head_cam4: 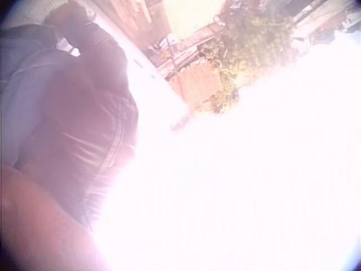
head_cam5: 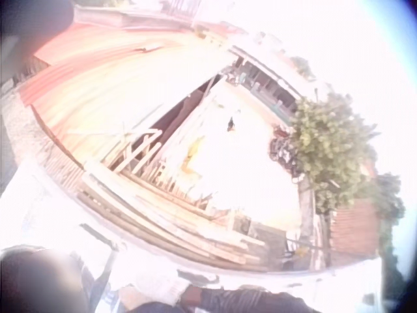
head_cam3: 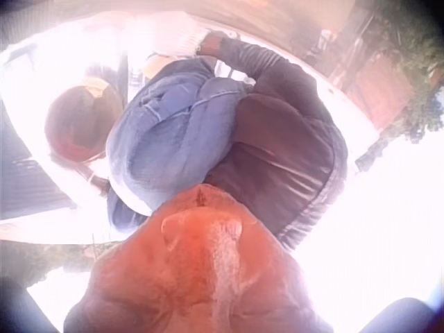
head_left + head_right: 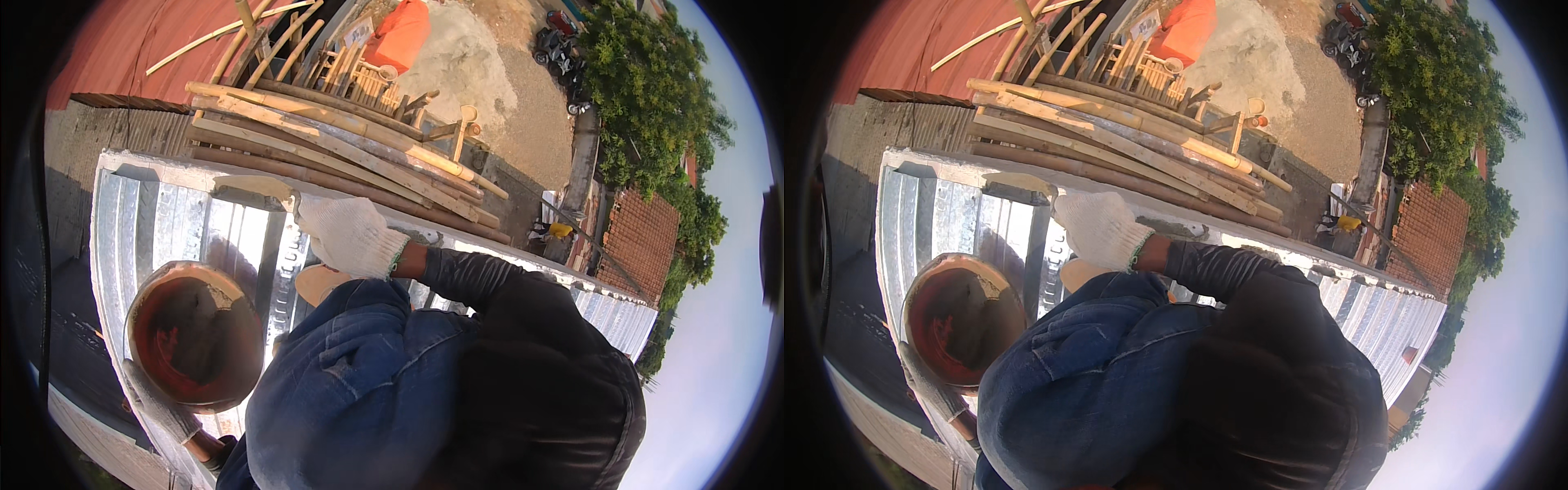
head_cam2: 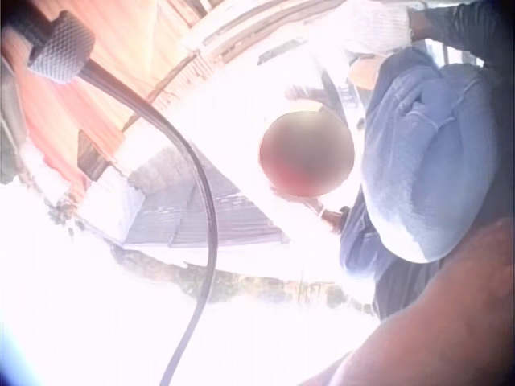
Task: The person scoops cement from a bucket with a trowel and spreads it onto a corrugated metal roof. The person repeatedly scoops and applies the material along the roof surface, then walks across the roof while holding the bucket and trowel.
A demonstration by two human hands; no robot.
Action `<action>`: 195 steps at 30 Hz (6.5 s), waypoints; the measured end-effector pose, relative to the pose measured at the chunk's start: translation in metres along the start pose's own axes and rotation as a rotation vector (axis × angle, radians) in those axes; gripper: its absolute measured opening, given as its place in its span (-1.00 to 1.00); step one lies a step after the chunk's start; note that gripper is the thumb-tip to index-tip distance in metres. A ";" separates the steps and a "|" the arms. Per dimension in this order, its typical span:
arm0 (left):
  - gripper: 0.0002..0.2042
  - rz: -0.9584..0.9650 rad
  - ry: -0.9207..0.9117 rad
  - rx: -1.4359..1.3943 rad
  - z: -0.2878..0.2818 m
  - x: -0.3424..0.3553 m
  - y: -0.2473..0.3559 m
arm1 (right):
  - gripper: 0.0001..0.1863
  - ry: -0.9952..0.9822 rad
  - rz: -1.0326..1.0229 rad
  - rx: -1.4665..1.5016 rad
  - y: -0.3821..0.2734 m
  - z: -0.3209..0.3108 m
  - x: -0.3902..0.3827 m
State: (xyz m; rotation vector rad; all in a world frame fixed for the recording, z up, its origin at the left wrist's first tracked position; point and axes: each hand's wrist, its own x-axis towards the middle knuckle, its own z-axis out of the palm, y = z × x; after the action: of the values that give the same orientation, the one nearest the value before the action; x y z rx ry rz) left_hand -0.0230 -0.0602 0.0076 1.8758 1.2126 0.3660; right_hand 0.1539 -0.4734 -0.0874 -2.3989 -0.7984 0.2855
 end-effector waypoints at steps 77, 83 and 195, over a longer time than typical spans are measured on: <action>-0.67 -0.017 -0.038 -0.217 0.002 -0.002 0.006 | -0.73 -0.232 0.124 -0.099 0.026 -0.008 -0.003; -0.67 -0.011 -0.079 -0.221 -0.006 0.005 -0.007 | -0.78 -0.244 0.038 -0.076 0.053 0.006 -0.026; -0.64 0.076 0.013 -0.263 0.012 -0.048 0.007 | -0.76 -0.699 -0.620 -0.065 -0.132 0.006 0.094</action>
State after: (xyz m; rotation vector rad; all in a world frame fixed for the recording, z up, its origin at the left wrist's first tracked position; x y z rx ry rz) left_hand -0.0349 -0.1082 0.0149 1.6967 1.0483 0.5520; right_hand 0.1637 -0.3285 -0.0148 -1.9584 -1.8214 0.8596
